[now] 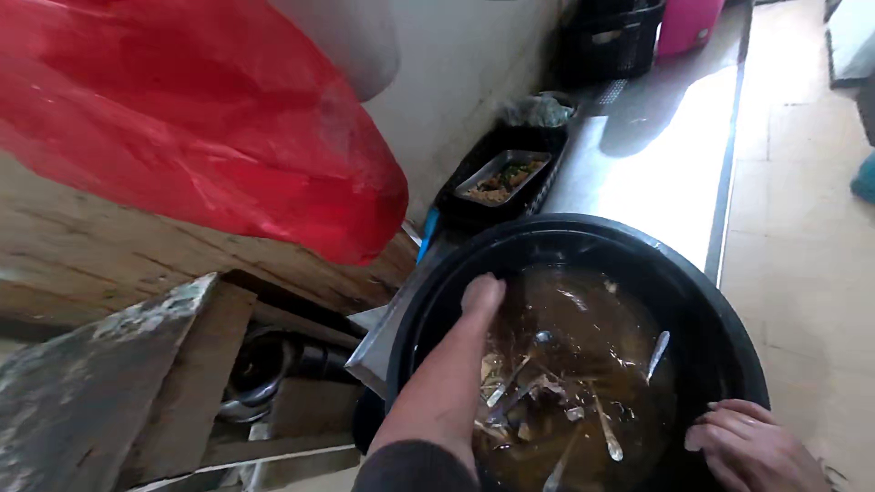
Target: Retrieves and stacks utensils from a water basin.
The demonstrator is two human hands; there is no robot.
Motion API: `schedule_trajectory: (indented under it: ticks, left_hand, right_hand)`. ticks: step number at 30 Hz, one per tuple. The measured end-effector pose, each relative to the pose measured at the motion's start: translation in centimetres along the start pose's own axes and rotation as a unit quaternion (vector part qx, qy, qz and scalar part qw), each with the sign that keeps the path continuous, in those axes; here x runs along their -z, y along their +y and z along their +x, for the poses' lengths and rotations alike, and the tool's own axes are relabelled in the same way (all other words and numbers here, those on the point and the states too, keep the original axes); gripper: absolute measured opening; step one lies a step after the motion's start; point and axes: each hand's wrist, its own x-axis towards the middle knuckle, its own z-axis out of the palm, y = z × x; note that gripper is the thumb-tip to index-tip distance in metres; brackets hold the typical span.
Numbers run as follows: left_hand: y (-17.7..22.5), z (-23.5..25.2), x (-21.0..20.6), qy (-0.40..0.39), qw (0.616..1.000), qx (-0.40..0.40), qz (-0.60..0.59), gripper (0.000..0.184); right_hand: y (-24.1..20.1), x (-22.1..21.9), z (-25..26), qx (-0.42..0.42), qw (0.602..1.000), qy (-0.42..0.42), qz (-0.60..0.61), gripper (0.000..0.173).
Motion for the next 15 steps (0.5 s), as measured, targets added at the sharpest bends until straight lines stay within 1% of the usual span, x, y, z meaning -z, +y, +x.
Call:
schedule_trajectory:
  ticks: [1,2,3,4,6,9,10,12,14,15]
  left_hand:
    - [0.2,0.7,-0.6,0.003,0.999,0.043,0.022,0.05]
    - [0.4,1.3,-1.4,-0.001,0.997,0.07,0.039,0.053]
    - [0.6,1.7,-2.4,-0.004,0.996,0.073,0.046,0.054]
    - [0.8,2.0,-3.5,-0.002,0.997,0.058,0.054,0.054]
    - [1.3,1.9,-5.3,0.013,0.999,0.013,0.049,0.048]
    - [1.9,0.7,-6.4,-0.019,0.999,-0.039,0.004,0.042]
    - [1.7,0.2,-6.2,-0.02,0.998,-0.056,-0.033,0.039]
    - [0.9,-1.3,-4.6,-0.012,0.984,-0.085,-0.154,0.033]
    - [0.0,-3.3,-1.6,0.008,0.961,-0.123,-0.246,0.022]
    - [-0.3,-4.4,0.1,0.024,0.949,-0.158,-0.271,0.017]
  right_hand:
    - [0.0,0.1,0.1,-0.001,1.0,-0.005,0.0,0.041]
    - [-0.1,0.3,0.1,-0.001,1.0,-0.009,0.0,0.041]
    - [-0.1,0.3,0.2,-0.001,1.0,-0.009,0.0,0.039]
    - [-0.1,0.3,0.1,-0.001,1.0,-0.009,0.003,0.038]
    - [0.0,0.3,0.1,0.0,1.0,-0.001,0.004,0.037]
    - [0.0,0.2,0.0,0.003,1.0,0.003,0.007,0.04]
    - [0.0,0.1,0.0,0.005,1.0,0.004,0.009,0.042]
    - [0.0,0.0,0.0,0.008,1.0,0.004,0.003,0.045]
    - [-0.2,0.2,0.5,-0.007,1.0,-0.002,0.007,0.039]
    - [-0.4,0.4,1.0,-0.031,0.999,-0.011,0.026,0.034]
